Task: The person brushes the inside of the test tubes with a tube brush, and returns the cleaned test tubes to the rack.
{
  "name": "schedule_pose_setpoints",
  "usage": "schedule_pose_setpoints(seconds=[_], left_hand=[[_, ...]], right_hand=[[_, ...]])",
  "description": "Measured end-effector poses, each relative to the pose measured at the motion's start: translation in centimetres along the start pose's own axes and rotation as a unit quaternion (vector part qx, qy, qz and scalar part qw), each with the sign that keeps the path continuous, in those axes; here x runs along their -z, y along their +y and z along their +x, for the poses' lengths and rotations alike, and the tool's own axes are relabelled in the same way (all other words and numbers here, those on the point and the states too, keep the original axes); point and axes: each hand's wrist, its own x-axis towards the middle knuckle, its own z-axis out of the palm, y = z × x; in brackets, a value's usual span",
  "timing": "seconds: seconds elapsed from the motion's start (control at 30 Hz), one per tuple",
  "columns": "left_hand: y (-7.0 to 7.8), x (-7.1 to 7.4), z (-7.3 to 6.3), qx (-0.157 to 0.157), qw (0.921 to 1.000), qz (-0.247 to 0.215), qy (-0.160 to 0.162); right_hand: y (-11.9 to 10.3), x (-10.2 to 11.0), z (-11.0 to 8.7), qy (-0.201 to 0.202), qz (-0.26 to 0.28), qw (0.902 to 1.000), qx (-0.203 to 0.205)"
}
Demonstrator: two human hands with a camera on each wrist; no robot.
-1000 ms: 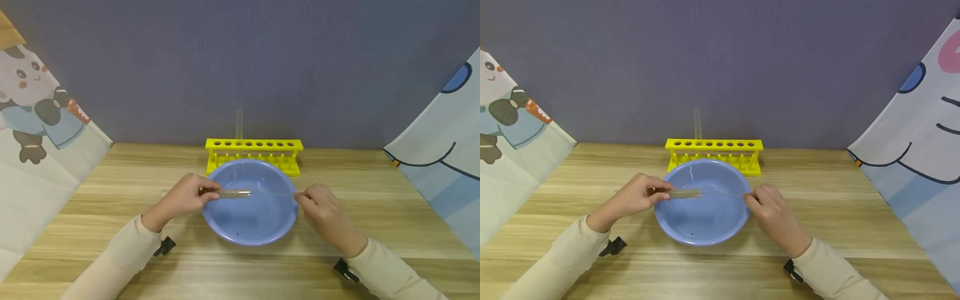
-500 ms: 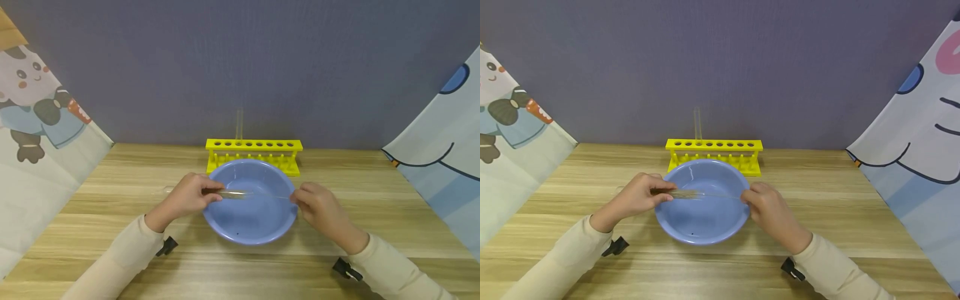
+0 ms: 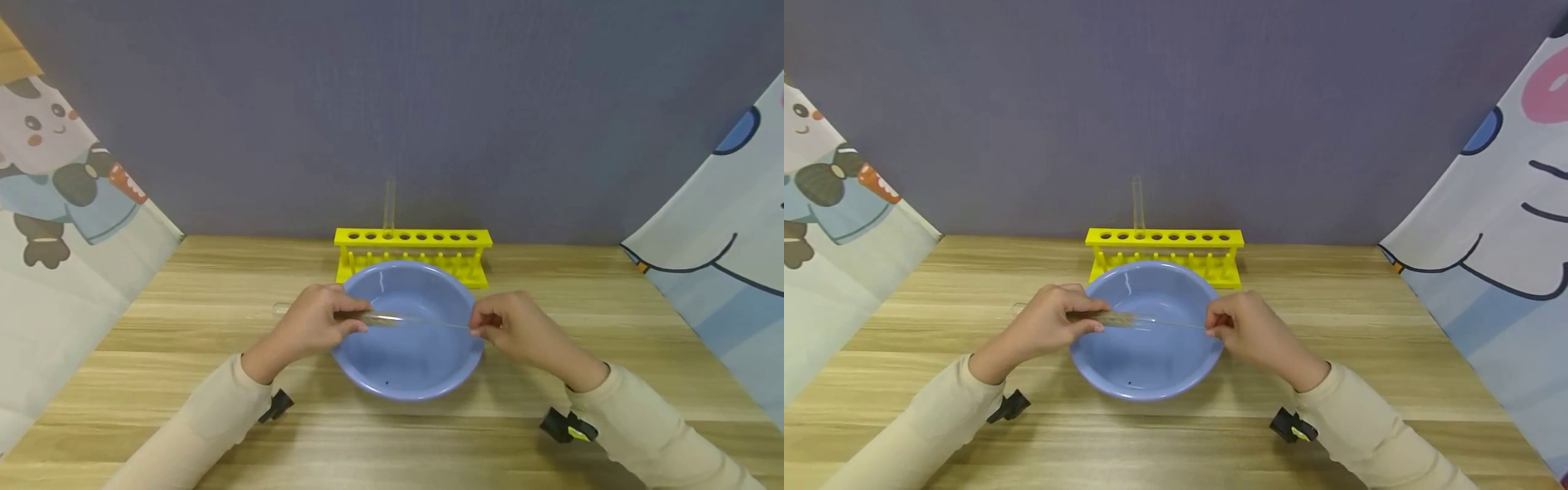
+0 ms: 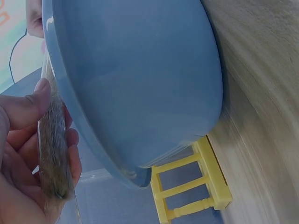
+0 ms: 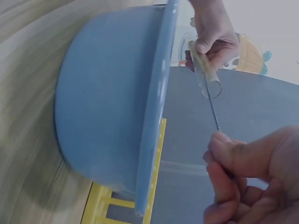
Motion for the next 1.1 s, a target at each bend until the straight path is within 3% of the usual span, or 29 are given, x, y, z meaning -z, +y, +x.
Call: schedule_pose_setpoints(seconds=[0.1, 0.27, 0.47, 0.57, 0.7, 0.83, 1.1], left_hand=[[0.1, -0.2, 0.1, -0.004, 0.9999, 0.009, 0.009], [0.3, -0.3, 0.1, -0.012, 0.9995, 0.019, 0.022], [0.3, -0.5, 0.1, -0.033, 0.9988, 0.029, 0.024], [0.4, -0.6, 0.2, -0.033, 0.9986, 0.031, 0.026], [0.4, -0.7, 0.2, -0.032, 0.9984, 0.034, 0.032], [0.5, -0.8, 0.3, -0.033, 0.9984, 0.027, 0.037], [0.7, -0.6, 0.3, -0.022, 0.9992, 0.019, 0.029]], right_hand=[[0.0, 0.3, 0.3, -0.03, 0.039, 0.998, -0.039], [0.1, 0.5, 0.7, -0.059, 0.081, 0.9927, -0.067], [0.0, 0.1, 1.1, -0.073, 0.091, 0.9903, -0.076], [0.0, -0.4, 1.4, -0.054, 0.057, 0.9953, -0.057], [-0.4, -1.2, 1.5, 0.008, -0.052, 0.9986, 0.002], [-0.9, -2.0, 1.5, 0.075, -0.148, 0.9834, 0.073], [-0.7, -3.5, 1.4, 0.129, -0.184, 0.9624, 0.153]])
